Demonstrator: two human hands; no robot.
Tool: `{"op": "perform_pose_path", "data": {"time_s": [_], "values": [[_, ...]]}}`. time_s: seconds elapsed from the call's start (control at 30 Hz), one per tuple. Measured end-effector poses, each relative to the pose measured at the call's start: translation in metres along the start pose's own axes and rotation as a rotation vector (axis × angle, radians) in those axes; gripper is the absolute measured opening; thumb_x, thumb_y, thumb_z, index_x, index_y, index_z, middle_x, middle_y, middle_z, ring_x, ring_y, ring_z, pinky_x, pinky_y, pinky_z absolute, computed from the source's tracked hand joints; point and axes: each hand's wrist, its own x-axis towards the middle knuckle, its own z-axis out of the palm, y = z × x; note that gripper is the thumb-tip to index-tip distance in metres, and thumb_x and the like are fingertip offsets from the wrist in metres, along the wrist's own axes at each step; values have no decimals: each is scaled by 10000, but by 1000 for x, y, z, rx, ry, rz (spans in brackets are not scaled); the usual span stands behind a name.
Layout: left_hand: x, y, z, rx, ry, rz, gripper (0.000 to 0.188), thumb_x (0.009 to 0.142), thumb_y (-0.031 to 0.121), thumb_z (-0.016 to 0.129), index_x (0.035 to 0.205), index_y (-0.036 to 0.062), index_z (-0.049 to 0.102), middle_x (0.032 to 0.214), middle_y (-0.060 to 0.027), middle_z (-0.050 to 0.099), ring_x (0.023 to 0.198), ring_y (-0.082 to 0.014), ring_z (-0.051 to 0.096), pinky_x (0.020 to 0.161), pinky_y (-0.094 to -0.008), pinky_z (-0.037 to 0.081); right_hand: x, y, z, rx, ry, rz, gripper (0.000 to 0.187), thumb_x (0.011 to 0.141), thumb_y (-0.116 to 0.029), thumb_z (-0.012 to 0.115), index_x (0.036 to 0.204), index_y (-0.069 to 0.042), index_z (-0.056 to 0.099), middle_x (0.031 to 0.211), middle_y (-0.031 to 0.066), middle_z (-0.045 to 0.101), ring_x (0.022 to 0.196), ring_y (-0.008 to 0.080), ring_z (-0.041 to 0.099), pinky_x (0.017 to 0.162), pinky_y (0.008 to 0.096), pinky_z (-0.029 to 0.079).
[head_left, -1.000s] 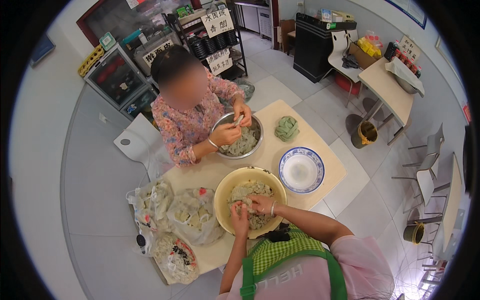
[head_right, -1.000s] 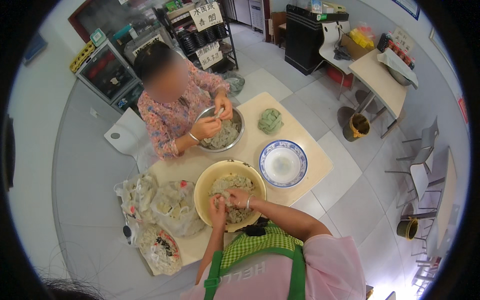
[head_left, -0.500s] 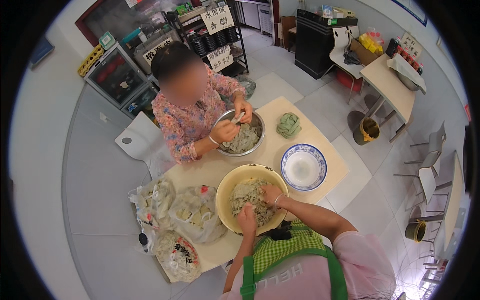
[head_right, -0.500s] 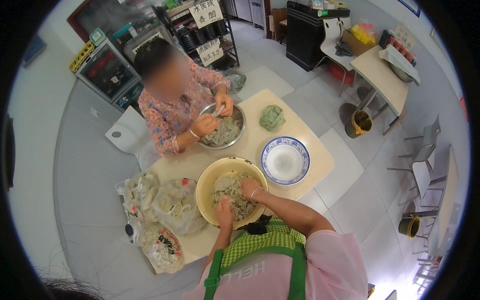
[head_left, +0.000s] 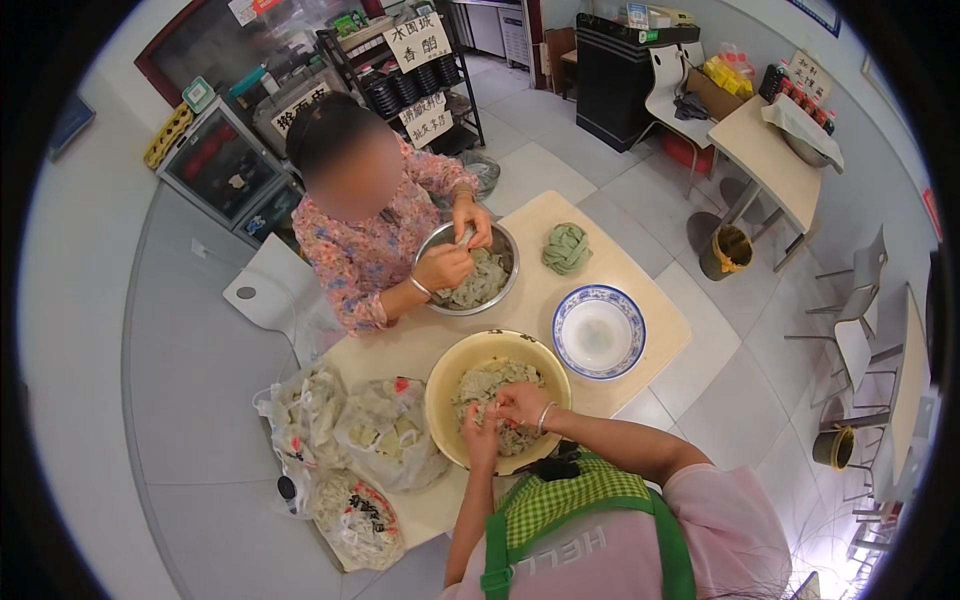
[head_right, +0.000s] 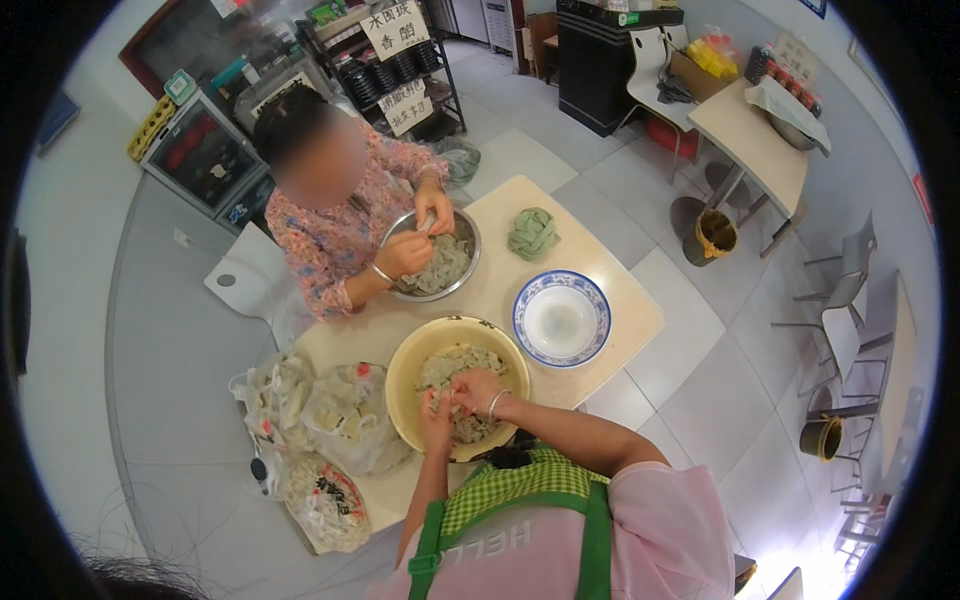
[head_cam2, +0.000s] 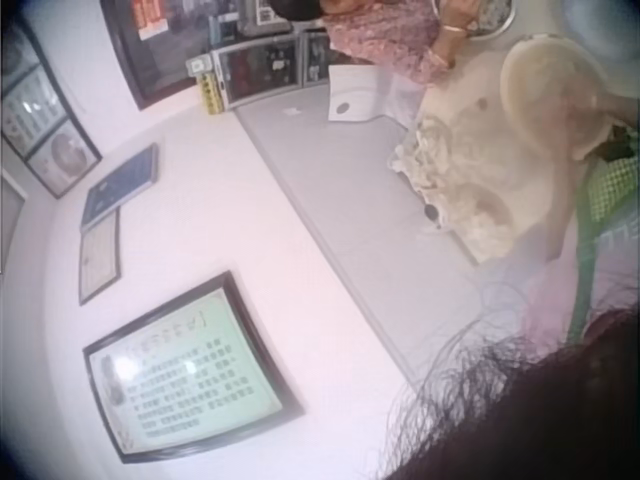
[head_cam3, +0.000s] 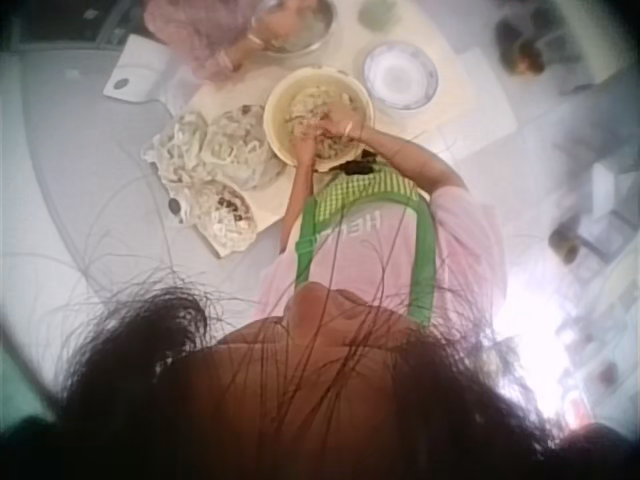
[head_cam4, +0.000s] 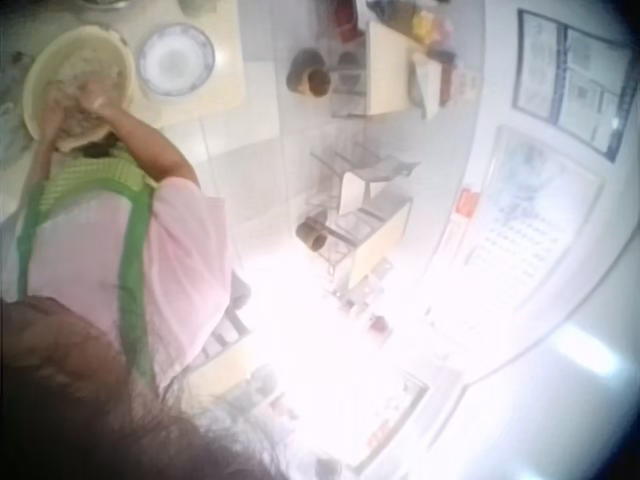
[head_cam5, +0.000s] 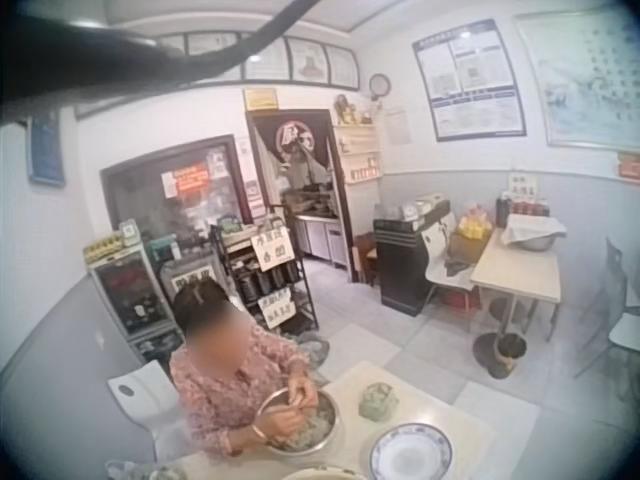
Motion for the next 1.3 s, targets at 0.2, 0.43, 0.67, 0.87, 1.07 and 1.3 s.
{"op": "perform_pose_path", "data": {"time_s": [0.2, 0.43, 0.67, 0.87, 1.07, 1.3], "values": [[-2, 10, -2, 238, 18, 325, 322, 831, 278, 523, 856, -43, 519, 727, -149, 543, 691, -216, 506, 643, -328, 402, 11, 17, 14, -315, 254, -323, 196, 618, -189, 674, 637, -43, 544, 595, 114, 560, 561, 254, 560, 526, 334, 446], [-18, 25, -5, 217, -63, 357, 292, 835, 247, 475, 777, -37, 517, 672, -155, 521, 569, -197, 477, 563, -323, 388, 24, 26, 16, -310, 301, -230, 115, 656, -145, 622, 680, -37, 591, 675, 156, 584, 631, 304, 570, 609, 381, 461], [-18, 18, -5, -95, -116, -151, 386, 886, 369, 415, 1108, 56, 448, 862, -45, 532, 599, -148, 468, 607, -309, 398, 36, 50, -1, -117, 83, -175, 261, 743, -275, 578, 893, -62, 595, 736, 146, 594, 646, 270, 584, 608, 368, 457], [-18, 32, -3, -795, -286, -404, 440, 916, 374, 339, 1254, 92, 340, 1026, -62, 493, 878, -157, 475, 790, -327, 369, 8, 23, 18, -346, 106, -335, 306, 674, -213, 664, 917, -64, 551, 836, 127, 598, 761, 296, 578, 706, 363, 452], [-20, 23, -10, -540, -376, -278, 431, 937, 225, 326, 1336, 91, 233, 1169, -43, 417, 1010, -123, 414, 807, -287, 365, 8, 20, 11, -161, 201, -135, 343, 630, -161, 663, 926, -55, 524, 828, 119, 602, 739, 271, 598, 663, 339, 472], [-16, 7, -6, -298, -274, -192, 392, 885, 160, 465, 1250, 42, 382, 908, 2, 527, 710, -47, 459, 598, -187, 379, 17, 38, 12, -139, 216, -214, 278, 612, -161, 645, 841, -30, 558, 800, 128, 604, 723, 250, 583, 680, 332, 463]]}}
